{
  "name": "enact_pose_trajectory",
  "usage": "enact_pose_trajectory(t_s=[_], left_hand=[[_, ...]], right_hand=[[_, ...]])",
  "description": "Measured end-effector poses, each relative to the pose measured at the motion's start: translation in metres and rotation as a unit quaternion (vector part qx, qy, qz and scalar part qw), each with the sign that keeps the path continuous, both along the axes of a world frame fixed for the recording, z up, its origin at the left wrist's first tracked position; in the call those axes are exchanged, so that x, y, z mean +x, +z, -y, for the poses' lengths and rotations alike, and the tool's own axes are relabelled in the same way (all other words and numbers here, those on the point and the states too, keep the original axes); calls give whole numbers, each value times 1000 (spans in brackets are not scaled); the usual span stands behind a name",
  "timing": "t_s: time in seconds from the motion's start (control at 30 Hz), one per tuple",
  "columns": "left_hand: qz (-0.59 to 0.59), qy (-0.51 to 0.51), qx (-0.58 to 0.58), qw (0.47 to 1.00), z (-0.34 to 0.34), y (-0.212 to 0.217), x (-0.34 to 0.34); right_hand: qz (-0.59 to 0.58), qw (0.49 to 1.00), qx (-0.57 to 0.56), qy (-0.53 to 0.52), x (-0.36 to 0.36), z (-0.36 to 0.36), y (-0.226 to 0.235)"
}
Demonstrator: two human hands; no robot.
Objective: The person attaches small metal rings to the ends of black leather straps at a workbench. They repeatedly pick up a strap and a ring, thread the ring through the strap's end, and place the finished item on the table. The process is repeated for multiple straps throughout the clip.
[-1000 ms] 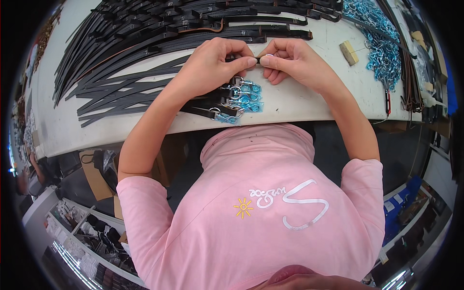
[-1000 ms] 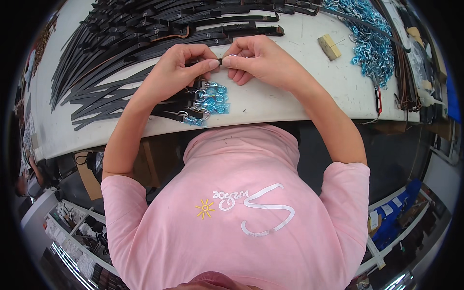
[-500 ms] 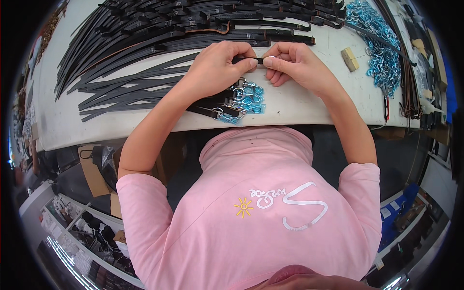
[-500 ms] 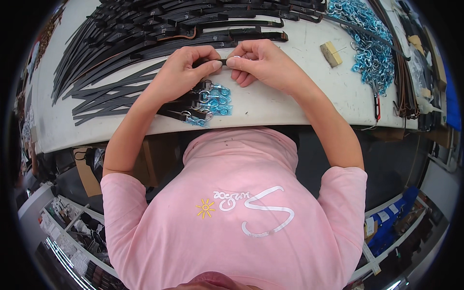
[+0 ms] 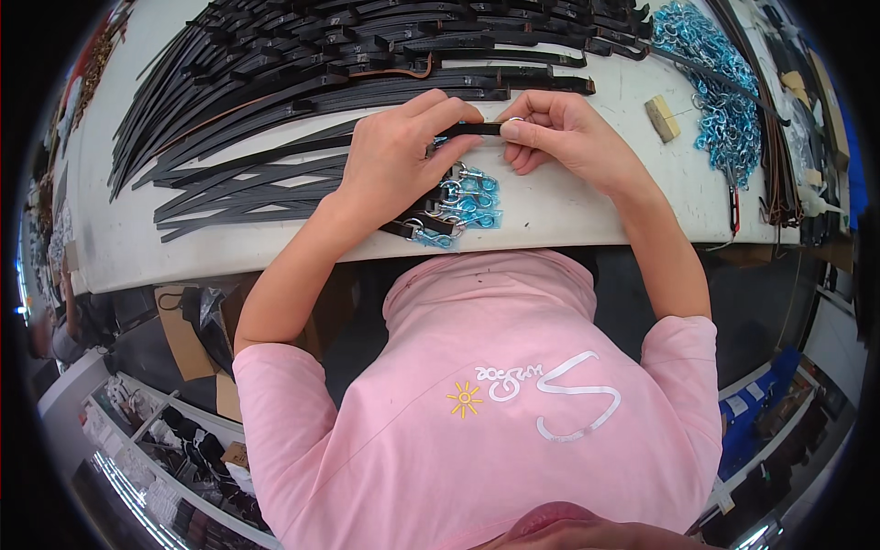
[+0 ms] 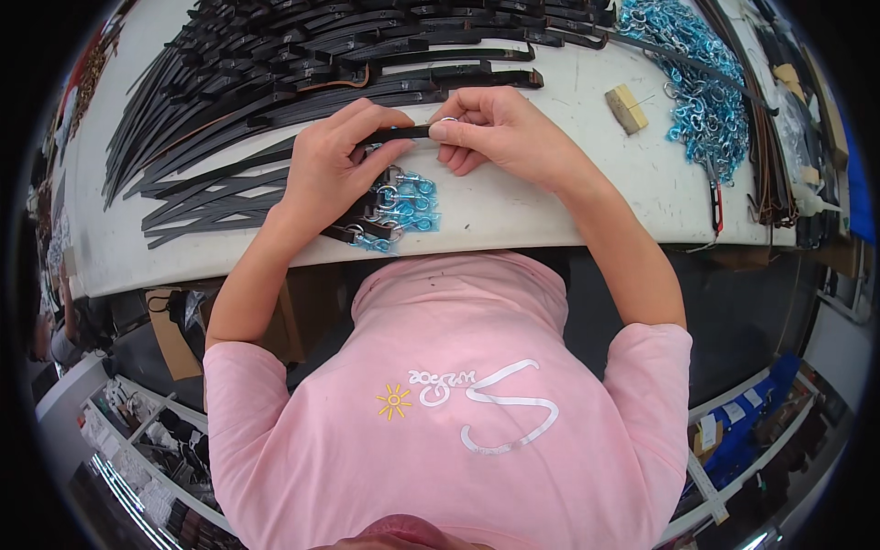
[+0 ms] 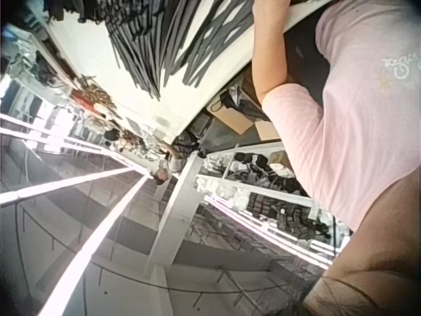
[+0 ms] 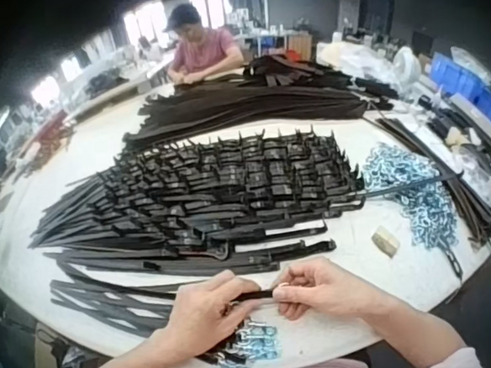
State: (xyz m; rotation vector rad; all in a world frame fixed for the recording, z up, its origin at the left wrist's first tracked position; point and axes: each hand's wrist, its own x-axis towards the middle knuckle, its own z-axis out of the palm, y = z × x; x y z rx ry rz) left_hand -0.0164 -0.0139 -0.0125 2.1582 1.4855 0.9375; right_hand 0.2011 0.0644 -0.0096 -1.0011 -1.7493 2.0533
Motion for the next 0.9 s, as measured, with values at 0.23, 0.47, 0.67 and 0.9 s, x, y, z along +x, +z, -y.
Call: enact_pose_trajectory(t_s=[0.23, 0.47, 0.67, 0.9], left_hand=[[39, -5, -42, 998, -2, -1, -1], [41, -4, -46, 998, -2, 1, 1], [31, 0, 1, 1000, -2, -1, 3], [23, 14, -22, 999, 0, 4, 5]], right_hand=[[5, 1000, 15, 7, 1, 0, 0], [-3, 1000, 20, 6, 0, 0, -1], [-19, 1000, 13, 3, 0, 1, -3], [-30, 1000, 0, -3, 1, 2, -1]])
